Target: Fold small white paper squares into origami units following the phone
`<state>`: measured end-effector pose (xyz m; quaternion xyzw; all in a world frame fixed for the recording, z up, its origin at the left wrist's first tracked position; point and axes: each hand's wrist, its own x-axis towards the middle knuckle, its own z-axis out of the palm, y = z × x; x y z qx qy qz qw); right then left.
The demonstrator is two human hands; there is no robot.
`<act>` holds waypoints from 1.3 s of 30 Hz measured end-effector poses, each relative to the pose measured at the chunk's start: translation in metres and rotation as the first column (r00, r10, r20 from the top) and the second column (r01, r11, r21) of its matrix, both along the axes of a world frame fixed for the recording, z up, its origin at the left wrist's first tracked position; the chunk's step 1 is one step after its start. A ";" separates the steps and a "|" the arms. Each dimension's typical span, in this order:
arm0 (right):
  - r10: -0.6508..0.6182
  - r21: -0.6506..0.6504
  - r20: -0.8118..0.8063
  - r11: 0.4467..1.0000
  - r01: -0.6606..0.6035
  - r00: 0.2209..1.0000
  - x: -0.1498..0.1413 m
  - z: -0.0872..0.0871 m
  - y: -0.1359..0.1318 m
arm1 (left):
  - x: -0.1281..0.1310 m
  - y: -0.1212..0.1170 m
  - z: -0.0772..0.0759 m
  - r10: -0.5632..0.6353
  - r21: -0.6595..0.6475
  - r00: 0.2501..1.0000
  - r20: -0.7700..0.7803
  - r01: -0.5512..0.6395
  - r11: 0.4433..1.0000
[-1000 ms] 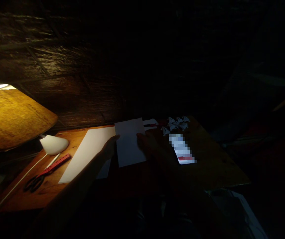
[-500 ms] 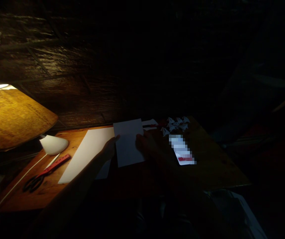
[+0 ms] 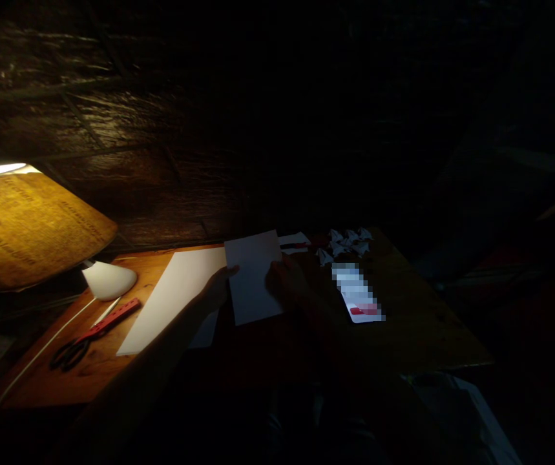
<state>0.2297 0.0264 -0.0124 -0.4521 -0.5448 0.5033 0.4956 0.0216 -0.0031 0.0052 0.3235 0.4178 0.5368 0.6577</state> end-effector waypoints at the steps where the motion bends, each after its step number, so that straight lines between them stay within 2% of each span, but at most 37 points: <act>1: -0.004 -0.017 -0.016 1.000 0.004 1.000 0.000 0.000 0.000 | 0.000 0.000 0.000 0.011 0.000 1.000 -0.002 -0.011 1.000; 5: -0.014 -0.070 -0.057 0.997 0.010 0.998 -0.001 0.000 -0.001 | 0.000 0.000 0.000 0.006 -0.037 1.000 -0.016 -0.007 0.999; 12: -0.048 -0.015 0.028 0.999 0.048 0.998 0.000 0.004 -0.003 | -0.003 0.005 -0.008 -0.003 -0.019 1.000 0.008 0.003 1.000; 18: -0.035 0.102 0.061 0.994 0.029 0.998 -0.001 0.007 -0.003 | -0.003 0.007 -0.013 0.004 -0.015 1.000 0.026 -0.004 1.000; 26: -0.105 0.323 0.275 0.946 0.011 0.956 0.000 0.008 -0.007 | -0.001 0.008 -0.012 -0.001 0.003 1.000 0.025 0.001 1.000; 32: -0.137 0.392 0.559 0.912 -0.116 0.818 0.000 0.005 -0.012 | -0.003 0.007 -0.011 0.019 0.037 1.000 0.001 -0.019 0.999; 36: -0.085 0.484 0.594 0.832 -0.272 0.800 0.002 0.008 -0.014 | -0.002 0.007 -0.008 0.010 0.062 1.000 -0.017 -0.009 0.998; 39: -0.040 0.484 0.619 0.806 -0.341 0.784 0.005 0.012 -0.016 | -0.001 0.007 -0.007 0.005 0.079 0.999 -0.036 -0.002 0.997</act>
